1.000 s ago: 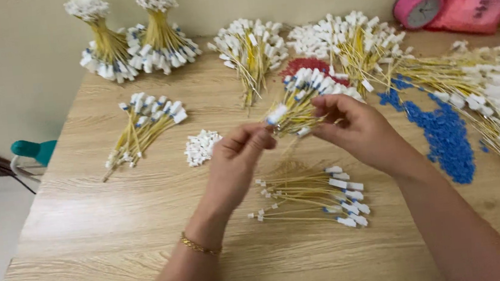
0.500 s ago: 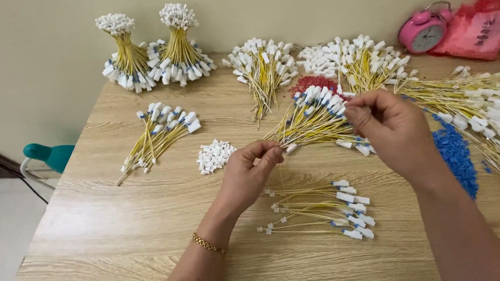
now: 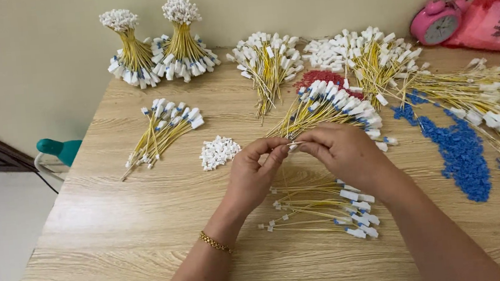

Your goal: Attaching small white plastic connector heads to the ends of yellow and white wires.

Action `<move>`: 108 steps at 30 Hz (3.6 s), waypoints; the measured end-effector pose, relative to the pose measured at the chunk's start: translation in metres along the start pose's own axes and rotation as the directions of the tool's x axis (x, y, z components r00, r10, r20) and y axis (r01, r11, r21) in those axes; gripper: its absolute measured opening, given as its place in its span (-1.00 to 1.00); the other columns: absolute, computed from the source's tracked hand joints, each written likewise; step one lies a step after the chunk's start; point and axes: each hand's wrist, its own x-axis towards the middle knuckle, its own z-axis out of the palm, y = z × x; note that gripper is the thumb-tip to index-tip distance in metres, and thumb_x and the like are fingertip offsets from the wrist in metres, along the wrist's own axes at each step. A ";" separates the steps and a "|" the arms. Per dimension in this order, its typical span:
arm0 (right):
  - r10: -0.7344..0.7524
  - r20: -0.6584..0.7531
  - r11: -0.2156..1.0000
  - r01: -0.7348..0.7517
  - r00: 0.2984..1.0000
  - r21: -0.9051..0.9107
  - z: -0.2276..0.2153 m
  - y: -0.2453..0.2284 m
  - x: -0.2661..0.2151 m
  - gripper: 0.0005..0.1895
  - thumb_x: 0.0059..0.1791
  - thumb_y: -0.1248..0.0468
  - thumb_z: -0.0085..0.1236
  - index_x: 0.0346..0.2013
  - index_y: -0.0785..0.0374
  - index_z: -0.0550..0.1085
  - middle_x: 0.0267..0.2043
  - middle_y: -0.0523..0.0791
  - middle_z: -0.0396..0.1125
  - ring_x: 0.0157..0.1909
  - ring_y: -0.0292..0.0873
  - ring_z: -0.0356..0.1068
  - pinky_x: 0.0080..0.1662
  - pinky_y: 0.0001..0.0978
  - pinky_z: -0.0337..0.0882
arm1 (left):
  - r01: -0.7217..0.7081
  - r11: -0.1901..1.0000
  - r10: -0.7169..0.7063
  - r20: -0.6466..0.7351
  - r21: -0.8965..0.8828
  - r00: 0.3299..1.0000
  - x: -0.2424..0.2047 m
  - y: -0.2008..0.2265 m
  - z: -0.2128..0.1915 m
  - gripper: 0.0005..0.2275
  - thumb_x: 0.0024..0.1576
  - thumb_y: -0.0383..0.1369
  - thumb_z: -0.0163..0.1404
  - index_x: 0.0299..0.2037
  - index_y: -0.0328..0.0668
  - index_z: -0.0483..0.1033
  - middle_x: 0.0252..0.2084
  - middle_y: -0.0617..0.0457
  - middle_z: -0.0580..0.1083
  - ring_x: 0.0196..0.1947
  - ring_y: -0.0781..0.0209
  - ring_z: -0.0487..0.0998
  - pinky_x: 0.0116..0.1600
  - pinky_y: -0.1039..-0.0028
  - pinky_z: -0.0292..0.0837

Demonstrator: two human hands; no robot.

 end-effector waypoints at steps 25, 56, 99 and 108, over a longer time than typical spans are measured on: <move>0.230 -0.144 0.825 -0.114 0.962 0.553 -0.056 0.005 -0.015 -0.84 0.01 0.25 0.26 -0.19 0.26 0.60 -0.40 -0.17 0.43 -0.37 -0.40 0.29 -0.34 -0.47 0.32 | 0.098 0.919 -0.030 -0.178 0.382 0.984 0.039 0.059 0.027 -0.83 0.13 -0.30 0.16 -0.30 -0.28 0.63 -0.51 0.12 0.57 -0.53 0.44 0.48 -0.41 0.52 0.39; 0.250 -0.215 0.934 -0.176 0.944 0.311 -0.054 -0.011 -0.018 -0.84 0.00 0.25 0.23 -0.20 0.27 0.59 -0.41 -0.16 0.48 -0.40 -0.36 0.36 -0.34 -0.44 0.39 | -0.013 0.852 -0.045 0.098 0.524 0.994 0.043 0.027 0.013 -0.75 0.15 -0.35 0.15 0.02 -0.18 0.61 -0.22 -0.03 0.57 -0.31 0.15 0.57 -0.20 0.41 0.49; 0.232 0.043 0.885 -0.229 0.972 0.406 -0.008 -0.017 -0.011 -0.82 0.01 0.21 0.19 -0.24 0.26 0.57 -0.47 -0.26 0.38 -0.44 -0.43 0.20 -0.41 -0.49 0.27 | 0.057 0.914 -0.094 -0.074 -0.401 0.993 -0.010 0.002 0.028 -0.84 0.25 -0.34 0.13 -0.16 -0.32 0.59 -0.28 0.10 0.55 -0.30 0.41 0.50 -0.16 0.58 0.47; 0.293 0.024 0.860 -0.274 0.956 0.431 -0.004 -0.003 -0.009 -0.82 0.02 0.20 0.17 -0.26 0.27 0.57 -0.51 -0.27 0.33 -0.48 -0.43 0.18 -0.43 -0.50 0.25 | 0.171 0.827 -0.202 0.001 -0.535 0.979 -0.007 0.005 0.024 -0.82 0.21 -0.37 0.09 -0.04 -0.27 0.60 -0.20 0.08 0.60 -0.27 0.35 0.57 -0.10 0.50 0.54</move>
